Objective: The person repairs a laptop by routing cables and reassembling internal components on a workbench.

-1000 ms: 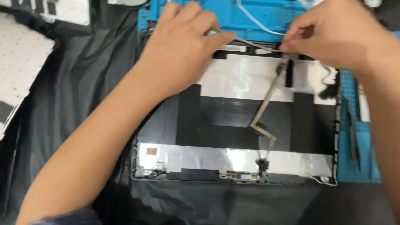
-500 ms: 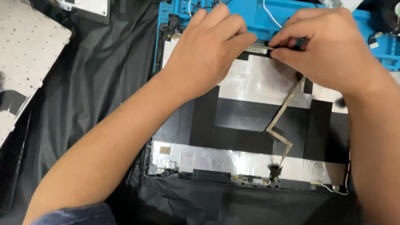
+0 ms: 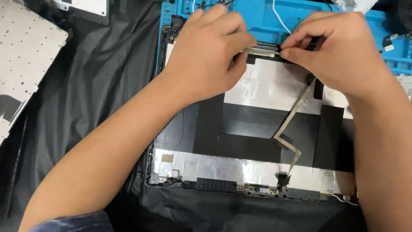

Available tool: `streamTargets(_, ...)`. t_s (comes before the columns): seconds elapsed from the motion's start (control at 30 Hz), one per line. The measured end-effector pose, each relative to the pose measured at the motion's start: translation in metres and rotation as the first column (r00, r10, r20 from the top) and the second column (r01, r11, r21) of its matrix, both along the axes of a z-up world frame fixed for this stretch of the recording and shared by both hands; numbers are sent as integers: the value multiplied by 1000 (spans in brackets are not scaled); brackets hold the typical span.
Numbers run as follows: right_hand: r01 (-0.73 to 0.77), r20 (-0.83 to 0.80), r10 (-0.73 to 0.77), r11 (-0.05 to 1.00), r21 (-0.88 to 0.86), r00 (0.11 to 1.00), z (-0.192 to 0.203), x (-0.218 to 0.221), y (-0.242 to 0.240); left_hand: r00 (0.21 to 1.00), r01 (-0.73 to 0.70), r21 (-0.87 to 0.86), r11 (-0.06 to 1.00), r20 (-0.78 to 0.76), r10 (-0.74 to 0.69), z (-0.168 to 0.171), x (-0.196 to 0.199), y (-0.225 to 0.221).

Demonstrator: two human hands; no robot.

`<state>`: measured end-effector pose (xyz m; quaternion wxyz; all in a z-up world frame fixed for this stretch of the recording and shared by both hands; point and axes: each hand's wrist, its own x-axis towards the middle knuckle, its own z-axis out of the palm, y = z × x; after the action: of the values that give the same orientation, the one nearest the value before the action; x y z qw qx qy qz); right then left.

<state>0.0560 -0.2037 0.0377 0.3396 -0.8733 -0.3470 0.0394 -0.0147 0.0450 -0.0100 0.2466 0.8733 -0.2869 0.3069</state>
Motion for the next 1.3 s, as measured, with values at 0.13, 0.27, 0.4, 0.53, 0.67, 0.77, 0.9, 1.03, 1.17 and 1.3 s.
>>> streamTargets(0.13,-5,-77,-6,989,-147,997,-1,18,-5,1000,3,-61,998,-24,-4,1,2,4)
streamTargets(0.27,90,-137,-154,917,-387,979,18,19,13,999,-10,-99,995,-39,6,1,3,5)
streamTargets(0.4,48,40,-32,847,-530,999,10,32,14,993,-50,-244,969,-120,21,0,5,5)
streamTargets(0.53,1,4,1,832,-554,1000,17,28,20,977,-73,-319,945,-212,4,6,3,5)
streamTargets(0.67,-14,66,64,815,-580,996,12,34,15,993,-53,-245,968,-114,25,2,1,5)
streamTargets(0.77,-4,37,31,822,-570,999,13,36,15,999,-33,-158,987,-33,28,16,-3,0)
streamTargets(0.9,51,87,8,758,-650,996,28,18,25,998,-3,-4,1000,62,3,11,0,-3)
streamTargets(1.03,81,239,112,736,-672,964,31,10,25,993,-36,-8,999,114,37,4,1,-1)
streamTargets(1.17,92,352,203,742,-664,914,33,7,29,973,-22,-353,935,-223,-61,20,1,-9)
streamTargets(1.3,3,291,188,835,-551,938,21,13,20,976,-7,-263,965,-210,-51,-8,11,10)
